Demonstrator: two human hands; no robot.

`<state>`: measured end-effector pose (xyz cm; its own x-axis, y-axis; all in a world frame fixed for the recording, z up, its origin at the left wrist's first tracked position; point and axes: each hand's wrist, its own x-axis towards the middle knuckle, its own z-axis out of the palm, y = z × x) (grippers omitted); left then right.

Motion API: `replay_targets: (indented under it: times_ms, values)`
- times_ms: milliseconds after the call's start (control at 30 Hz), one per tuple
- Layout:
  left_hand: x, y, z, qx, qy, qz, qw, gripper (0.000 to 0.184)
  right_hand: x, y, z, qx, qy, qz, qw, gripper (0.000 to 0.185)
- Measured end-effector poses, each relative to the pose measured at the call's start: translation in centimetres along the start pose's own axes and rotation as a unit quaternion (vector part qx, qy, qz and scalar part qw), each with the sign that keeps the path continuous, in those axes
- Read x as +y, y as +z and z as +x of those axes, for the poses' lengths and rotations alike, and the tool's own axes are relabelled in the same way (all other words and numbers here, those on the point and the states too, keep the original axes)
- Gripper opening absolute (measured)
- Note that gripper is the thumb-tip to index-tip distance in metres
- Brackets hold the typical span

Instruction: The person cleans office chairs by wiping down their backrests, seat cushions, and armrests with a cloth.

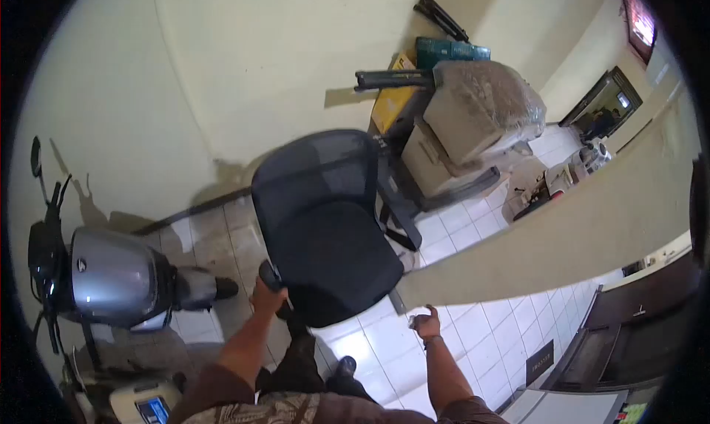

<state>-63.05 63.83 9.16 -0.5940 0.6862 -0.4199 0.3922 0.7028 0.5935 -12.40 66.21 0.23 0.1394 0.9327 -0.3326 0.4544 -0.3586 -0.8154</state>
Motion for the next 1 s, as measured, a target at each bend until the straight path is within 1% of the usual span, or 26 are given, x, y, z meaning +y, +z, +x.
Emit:
replay_targets:
  times_ms: [33,67,100,167,267,300,367,433,467,500,567,633,700,767,800,833,900,933,1000]
  values:
    - [-1.1,0.5,1.4,0.003,0.015,0.023,1.000,0.094,-3.4,0.1,1.8,0.033,0.001,-0.146,0.989,0.062]
    - [-2.6,1.2,2.1,0.001,0.026,0.049,0.998,0.093,-6.2,0.5,3.5,0.040,0.011,-0.183,0.982,0.064]
    - [-3.6,1.6,2.4,-0.007,0.029,0.051,0.998,0.093,-8.4,1.0,5.6,0.040,0.017,-0.182,0.982,0.066]
    - [-3.8,2.1,3.3,0.011,0.014,0.027,0.999,0.089,-12.0,2.1,8.8,0.047,0.036,-0.176,0.983,0.069]
    - [-3.5,1.0,4.1,-0.026,0.047,0.032,0.998,0.087,-15.0,4.3,12.5,0.060,0.075,-0.167,0.981,0.075]
    - [-3.4,0.5,4.2,-0.038,0.057,0.041,0.997,0.087,-15.5,5.3,13.3,0.063,0.092,-0.163,0.980,0.077]
    - [-3.0,-0.1,4.5,-0.014,0.074,0.059,0.995,0.085,-16.7,7.2,14.3,0.067,0.130,-0.159,0.976,0.081]
    - [-3.6,0.4,6.4,-0.019,0.103,0.049,0.993,0.083,-17.9,9.0,15.3,0.067,0.156,-0.151,0.974,0.085]
    - [-4.1,0.3,6.5,-0.013,0.112,0.036,0.993,0.082,-18.1,9.5,15.8,0.066,0.163,-0.150,0.973,0.087]
    - [-4.3,0.3,7.2,-0.017,0.110,0.042,0.993,0.082,-18.5,10.1,16.7,0.060,0.140,-0.137,0.979,0.095]
    - [-3.0,-0.8,7.9,-0.016,0.138,0.054,0.989,0.079,-17.3,11.2,19.4,0.089,0.142,-0.204,0.965,0.091]
    - [-2.2,-1.6,7.8,-0.005,0.124,0.090,0.988,0.078,-13.5,11.0,22.2,0.101,0.119,-0.174,0.972,0.084]
    - [-2.0,-1.8,8.6,0.013,0.121,0.117,0.986,0.077,-19.7,11.7,19.4,0.075,0.172,-0.149,0.971,0.081]
    - [-2.8,-1.8,9.3,0.036,0.136,0.131,0.981,0.076,-17.6,12.8,20.8,0.103,0.137,-0.137,0.976,0.082]
    - [-3.2,-1.9,9.6,0.028,0.131,0.146,0.980,0.078,-17.1,13.1,21.5,0.098,0.150,-0.120,0.976,0.083]
    - [-3.6,-1.9,9.7,0.028,0.130,0.153,0.979,0.078,-20.3,12.9,20.7,0.056,0.207,-0.061,0.975,0.084]
    - [-4.0,-1.6,10.1,0.073,0.131,0.138,0.979,0.077,-18.3,14.3,22.3,0.099,0.113,-0.098,0.984,0.085]
    - [-3.3,-2.0,10.4,0.078,0.131,0.141,0.978,0.077,-18.7,14.6,23.0,0.096,0.112,-0.093,0.985,0.085]
    - [-1.2,-3.2,10.9,0.043,0.113,0.086,0.989,0.074,-20.1,15.4,24.6,0.070,0.148,0.007,0.986,0.085]
